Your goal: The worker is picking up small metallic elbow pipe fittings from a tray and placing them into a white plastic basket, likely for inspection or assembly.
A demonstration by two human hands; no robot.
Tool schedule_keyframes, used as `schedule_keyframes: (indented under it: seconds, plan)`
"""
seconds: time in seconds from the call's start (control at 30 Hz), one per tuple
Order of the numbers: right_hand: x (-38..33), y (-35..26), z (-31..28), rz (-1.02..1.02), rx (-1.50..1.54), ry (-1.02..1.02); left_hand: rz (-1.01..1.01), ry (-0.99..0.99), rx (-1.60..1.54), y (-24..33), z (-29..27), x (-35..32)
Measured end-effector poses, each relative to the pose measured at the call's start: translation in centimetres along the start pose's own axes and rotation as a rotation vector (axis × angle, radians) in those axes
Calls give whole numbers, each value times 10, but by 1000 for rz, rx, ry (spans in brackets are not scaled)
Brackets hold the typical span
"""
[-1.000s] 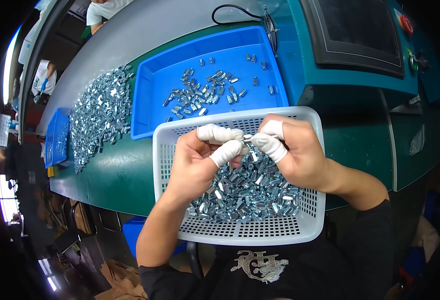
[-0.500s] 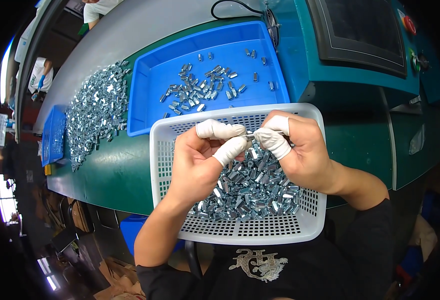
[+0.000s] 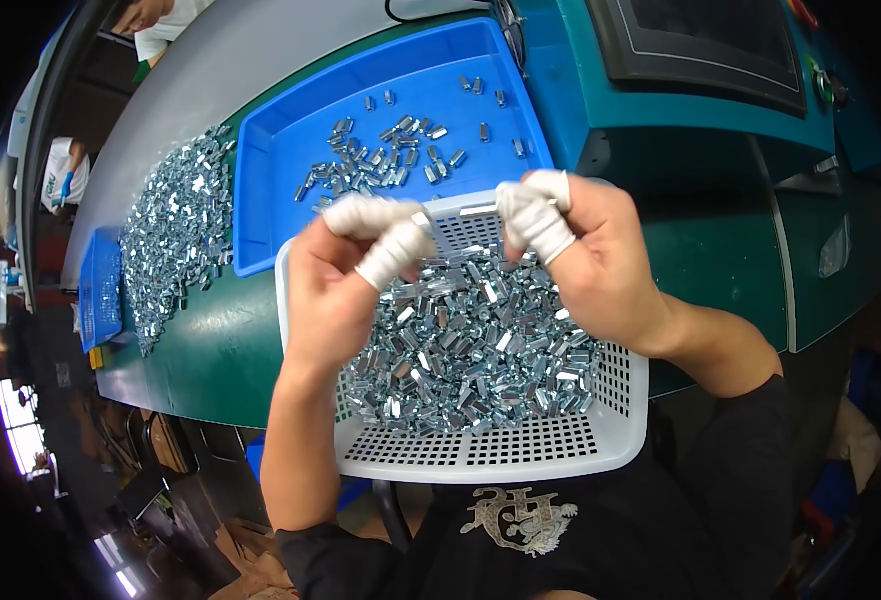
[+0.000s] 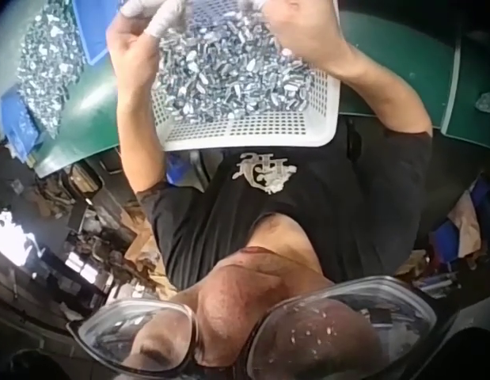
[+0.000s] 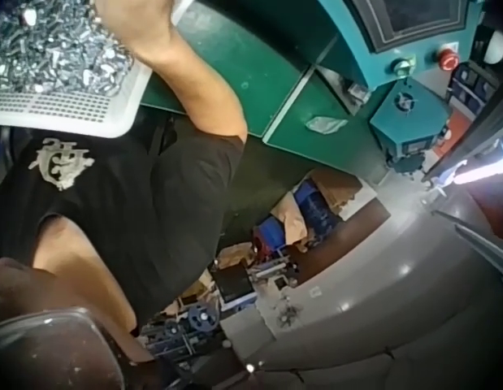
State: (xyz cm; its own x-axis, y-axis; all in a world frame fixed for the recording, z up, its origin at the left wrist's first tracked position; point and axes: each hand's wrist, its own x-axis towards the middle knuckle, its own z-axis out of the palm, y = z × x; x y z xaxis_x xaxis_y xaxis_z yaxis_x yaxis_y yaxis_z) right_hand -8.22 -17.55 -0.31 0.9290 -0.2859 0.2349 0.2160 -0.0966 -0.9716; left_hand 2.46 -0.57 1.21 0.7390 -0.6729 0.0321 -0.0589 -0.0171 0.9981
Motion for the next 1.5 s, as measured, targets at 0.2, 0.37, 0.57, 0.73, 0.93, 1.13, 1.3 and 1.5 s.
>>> schedule_keyframes:
  seconds: [0.2, 0.37, 0.57, 0.73, 0.93, 1.13, 1.3, 1.5]
  plan:
    - [-1, 3, -1, 43, 79, -23, 303, 225, 519, -14, 16, 2]
    - [-1, -1, 1, 60, 101, -24, 380, -64, 1036, -38, 31, -6]
    - [1, 4, 5, -35, 113, -12, 351, -160, 1372, -47, 39, -6]
    - [-2, 0, 3, 33, 104, -24, 379, -162, 1164, -34, 36, -11]
    - [-1, -4, 2, 60, 57, -20, 57, 26, 289, -9, 26, -16]
    - [-1, -7, -1, 126, 51, -45, 60, 89, -207, -5, 27, -20]
    - [-2, -8, 1, 146, 81, -109, 31, 96, -198, -6, 25, -19]
    - [-2, -6, -1, 123, 143, -162, -44, -69, -217, -7, 21, -22]
